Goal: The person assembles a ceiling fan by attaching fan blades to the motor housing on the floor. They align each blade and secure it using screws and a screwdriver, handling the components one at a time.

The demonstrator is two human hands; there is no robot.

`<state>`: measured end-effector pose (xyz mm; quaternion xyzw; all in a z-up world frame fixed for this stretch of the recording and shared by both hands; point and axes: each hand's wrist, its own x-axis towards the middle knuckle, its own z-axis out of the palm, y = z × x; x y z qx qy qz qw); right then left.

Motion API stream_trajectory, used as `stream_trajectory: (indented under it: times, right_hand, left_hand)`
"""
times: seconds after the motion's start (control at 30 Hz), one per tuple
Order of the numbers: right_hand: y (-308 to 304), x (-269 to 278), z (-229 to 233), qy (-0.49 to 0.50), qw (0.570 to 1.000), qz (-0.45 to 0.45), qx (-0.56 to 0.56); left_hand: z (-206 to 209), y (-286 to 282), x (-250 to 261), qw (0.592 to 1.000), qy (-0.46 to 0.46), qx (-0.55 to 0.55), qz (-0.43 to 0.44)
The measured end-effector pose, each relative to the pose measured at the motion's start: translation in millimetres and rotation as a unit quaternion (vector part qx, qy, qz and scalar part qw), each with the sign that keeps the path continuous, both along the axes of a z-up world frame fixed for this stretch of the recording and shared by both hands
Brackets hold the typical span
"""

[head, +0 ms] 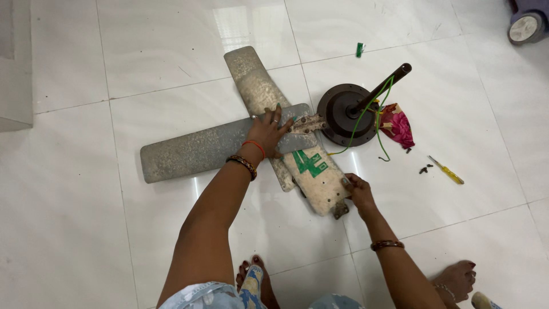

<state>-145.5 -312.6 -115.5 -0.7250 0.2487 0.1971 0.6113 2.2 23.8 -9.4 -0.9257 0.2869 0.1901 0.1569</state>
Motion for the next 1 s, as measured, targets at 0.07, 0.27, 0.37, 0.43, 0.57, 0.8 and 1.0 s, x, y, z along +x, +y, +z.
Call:
stream_trajectory:
  times: [0.07, 0.27, 0.37, 0.43, 0.57, 0.8, 1.0]
  right_hand:
    - [-23.6, 1.1, 3.0, 0.002, 0.999, 0.023, -0.022]
    - [-109.1, 15.9, 33.5, 0.037, 0.992, 0.097, -0.074]
    - [-150.0, 30.0, 64.7, 0.08, 0.978, 0.123, -0.146]
    - [-177.1, 42.2, 92.4, 0.081, 0.969, 0.164, -0.167]
    - [-205.5, 62.6, 150.0, 0.13, 0.943, 0.205, -0.225]
    - [-198.9, 58.6, 176.5, 0.167, 0.931, 0.217, -0.24]
    - [-226.4, 18.2, 153.2, 0.212, 0.933, 0.187, -0.221]
  left_hand:
    - [-3.0, 2.1, -0.1, 1.0, -0.019, -0.009, -0.017]
    - [-15.2, 4.8, -4.5, 0.998, -0.045, 0.006, -0.034]
    - [-18.6, 7.1, -8.5, 0.998, -0.052, 0.0, -0.024]
    - [-18.5, 5.9, -11.0, 0.997, -0.063, 0.015, -0.031]
    - [-12.0, 3.9, -12.6, 0.995, -0.074, 0.043, -0.047]
    - [-2.3, -2.6, -10.9, 0.994, -0.065, 0.078, -0.051]
    - [-29.4, -2.7, -3.3, 0.982, -0.144, 0.088, -0.087]
